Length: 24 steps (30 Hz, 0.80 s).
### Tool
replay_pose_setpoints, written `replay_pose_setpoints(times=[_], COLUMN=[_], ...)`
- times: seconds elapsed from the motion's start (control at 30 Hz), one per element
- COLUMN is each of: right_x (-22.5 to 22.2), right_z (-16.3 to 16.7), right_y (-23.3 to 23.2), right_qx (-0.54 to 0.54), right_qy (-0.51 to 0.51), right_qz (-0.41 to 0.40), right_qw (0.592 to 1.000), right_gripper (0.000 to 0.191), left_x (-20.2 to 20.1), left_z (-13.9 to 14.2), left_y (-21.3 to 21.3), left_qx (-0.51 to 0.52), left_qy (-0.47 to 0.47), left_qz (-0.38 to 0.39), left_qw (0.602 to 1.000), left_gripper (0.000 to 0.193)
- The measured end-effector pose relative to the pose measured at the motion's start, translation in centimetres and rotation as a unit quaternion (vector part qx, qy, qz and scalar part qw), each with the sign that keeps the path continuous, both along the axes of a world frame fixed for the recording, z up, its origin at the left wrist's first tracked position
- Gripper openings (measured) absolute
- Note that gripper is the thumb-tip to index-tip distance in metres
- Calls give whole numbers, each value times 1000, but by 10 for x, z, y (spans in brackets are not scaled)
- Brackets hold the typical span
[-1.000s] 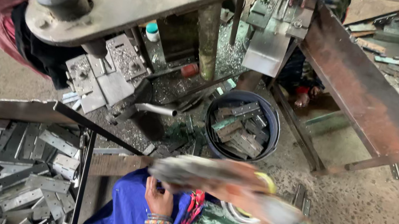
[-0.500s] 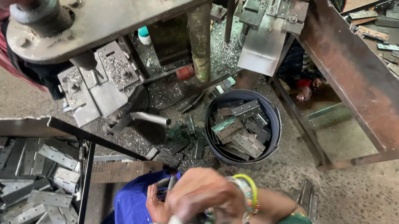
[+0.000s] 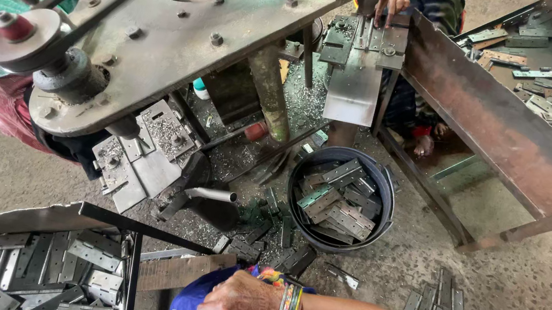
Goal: The person repeatedly picks metal hinge pieces from a bin, places them into a press machine, and operates the lever to process them. Processed pieces are dropped into a bucket below. The person occasionally inspects pieces and adjusts their position on the lap cloth.
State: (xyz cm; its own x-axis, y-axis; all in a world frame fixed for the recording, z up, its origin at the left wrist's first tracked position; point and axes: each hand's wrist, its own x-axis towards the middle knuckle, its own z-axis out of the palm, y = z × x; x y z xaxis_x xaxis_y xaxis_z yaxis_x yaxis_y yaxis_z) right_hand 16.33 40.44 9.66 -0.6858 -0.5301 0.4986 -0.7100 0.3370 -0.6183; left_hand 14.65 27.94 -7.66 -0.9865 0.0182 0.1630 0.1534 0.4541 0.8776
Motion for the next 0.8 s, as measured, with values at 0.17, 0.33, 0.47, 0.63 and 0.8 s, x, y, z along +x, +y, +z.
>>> replay_pose_setpoints(times=[0.17,0.33,0.47,0.63,0.8], right_x=[11,18,16,14,8], right_z=[-13,-9,-5,-6,9], right_y=[2,8,5,6,8], right_qx=[47,62,42,43,-23], right_qy=[-26,-70,-56,-62,-77], right_qz=[-9,-2,-10,8,2], right_qw=[998,996,997,997,997], right_gripper=[31,26,29,23,17], left_x=[4,0,1,8,1], left_z=[-5,-8,-11,-15,-16], left_y=[0,4,-1,-12,0], left_qx=[5,11,19,29,43], left_qy=[6,14,20,22,23], left_qz=[2,8,15,22,30], left_qw=[1000,1000,1000,999,998], left_gripper=[28,30,31,32,34])
